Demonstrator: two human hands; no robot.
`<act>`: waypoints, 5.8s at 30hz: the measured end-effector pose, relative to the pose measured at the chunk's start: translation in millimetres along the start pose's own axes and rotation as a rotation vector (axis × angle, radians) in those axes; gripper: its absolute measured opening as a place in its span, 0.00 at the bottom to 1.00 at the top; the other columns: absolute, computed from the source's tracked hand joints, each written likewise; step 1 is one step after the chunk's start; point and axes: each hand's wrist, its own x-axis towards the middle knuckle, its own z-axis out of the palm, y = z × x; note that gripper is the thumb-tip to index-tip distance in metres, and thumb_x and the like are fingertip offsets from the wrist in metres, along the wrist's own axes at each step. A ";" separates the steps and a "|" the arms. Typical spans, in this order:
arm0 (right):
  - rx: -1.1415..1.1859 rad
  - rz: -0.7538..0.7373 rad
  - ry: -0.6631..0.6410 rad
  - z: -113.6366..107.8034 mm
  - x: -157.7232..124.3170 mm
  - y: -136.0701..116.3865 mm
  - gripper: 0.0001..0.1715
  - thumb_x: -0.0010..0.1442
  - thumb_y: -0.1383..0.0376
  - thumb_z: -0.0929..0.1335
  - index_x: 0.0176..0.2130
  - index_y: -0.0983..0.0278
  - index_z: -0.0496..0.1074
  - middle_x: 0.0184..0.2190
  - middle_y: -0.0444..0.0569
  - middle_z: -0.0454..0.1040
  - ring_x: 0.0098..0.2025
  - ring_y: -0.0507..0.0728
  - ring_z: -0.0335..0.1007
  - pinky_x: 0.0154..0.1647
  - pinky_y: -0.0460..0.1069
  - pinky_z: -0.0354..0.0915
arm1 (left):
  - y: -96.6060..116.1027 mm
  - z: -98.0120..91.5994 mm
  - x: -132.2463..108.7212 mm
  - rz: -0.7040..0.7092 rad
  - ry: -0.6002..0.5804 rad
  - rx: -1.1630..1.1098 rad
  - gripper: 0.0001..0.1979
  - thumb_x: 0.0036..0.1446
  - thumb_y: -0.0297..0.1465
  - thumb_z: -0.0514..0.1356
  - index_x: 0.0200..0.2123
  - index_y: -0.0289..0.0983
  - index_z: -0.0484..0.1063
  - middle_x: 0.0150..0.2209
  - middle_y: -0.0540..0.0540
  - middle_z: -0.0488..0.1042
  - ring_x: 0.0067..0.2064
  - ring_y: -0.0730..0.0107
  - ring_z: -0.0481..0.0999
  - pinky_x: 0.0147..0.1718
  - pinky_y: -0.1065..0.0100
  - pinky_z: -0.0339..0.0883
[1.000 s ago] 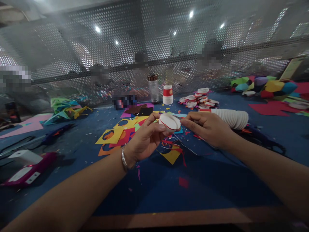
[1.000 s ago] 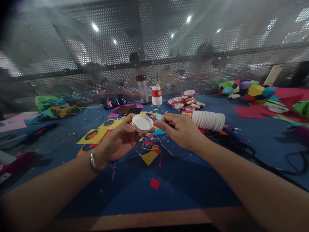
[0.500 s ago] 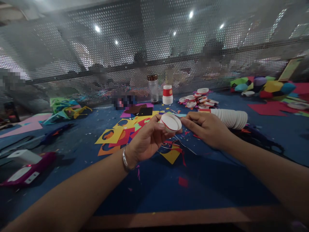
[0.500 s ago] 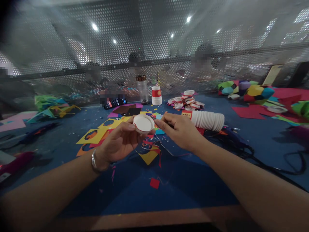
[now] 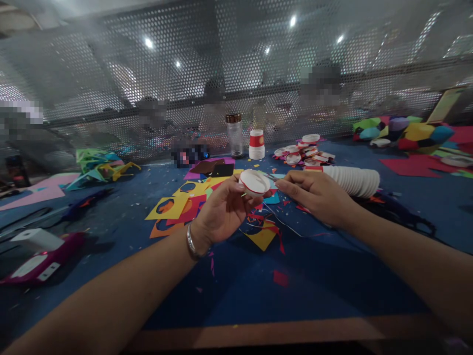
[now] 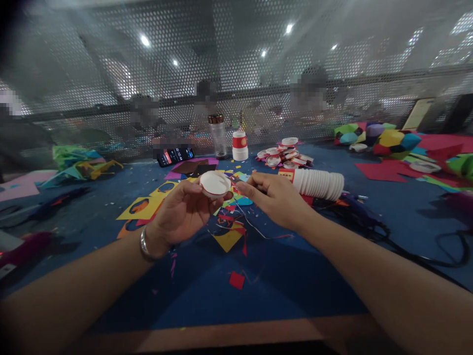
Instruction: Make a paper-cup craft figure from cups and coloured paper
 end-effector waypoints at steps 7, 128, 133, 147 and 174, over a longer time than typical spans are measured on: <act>0.035 0.023 -0.006 -1.3 -0.5 -2.5 0.33 0.65 0.38 0.64 0.24 0.59 0.62 0.19 0.39 0.58 0.22 0.51 0.53 0.24 0.50 0.50 | 3.7 -1.3 2.5 0.054 0.155 -0.067 0.08 0.45 0.27 0.64 0.32 0.34 0.77 0.33 0.45 0.82 0.37 0.68 0.83 0.35 0.75 0.74; 0.379 0.131 -0.167 6.6 -1.1 -3.5 0.28 0.57 0.41 0.73 0.30 0.62 0.70 0.22 0.36 0.58 0.23 0.48 0.47 0.24 0.48 0.48 | -4.5 -5.5 -3.1 -0.103 -0.177 0.093 0.19 0.46 0.28 0.67 0.45 0.38 0.74 0.37 0.50 0.80 0.35 0.69 0.81 0.37 0.69 0.72; 0.305 0.073 -0.100 1.3 0.2 -1.6 0.29 0.59 0.39 0.71 0.29 0.61 0.68 0.21 0.37 0.58 0.23 0.49 0.51 0.23 0.49 0.50 | -2.5 -4.6 -3.4 -0.035 -0.103 0.139 0.21 0.43 0.26 0.69 0.43 0.38 0.74 0.35 0.52 0.78 0.33 0.73 0.78 0.36 0.71 0.70; 0.204 -0.063 0.058 12.2 -6.9 2.3 0.15 0.61 0.51 0.72 0.37 0.60 0.73 0.29 0.45 0.74 0.31 0.55 0.70 0.33 0.51 0.66 | -11.6 -5.0 -0.9 -0.229 -0.128 0.253 0.13 0.53 0.35 0.69 0.40 0.36 0.74 0.33 0.47 0.79 0.33 0.68 0.80 0.32 0.69 0.70; 0.170 0.106 -0.061 6.1 -3.5 2.0 0.37 0.59 0.32 0.67 0.34 0.62 0.73 0.24 0.42 0.66 0.25 0.51 0.57 0.26 0.49 0.52 | -1.4 -6.2 0.0 -0.140 -0.039 -0.001 0.14 0.46 0.29 0.66 0.39 0.34 0.76 0.36 0.46 0.81 0.34 0.69 0.79 0.34 0.70 0.74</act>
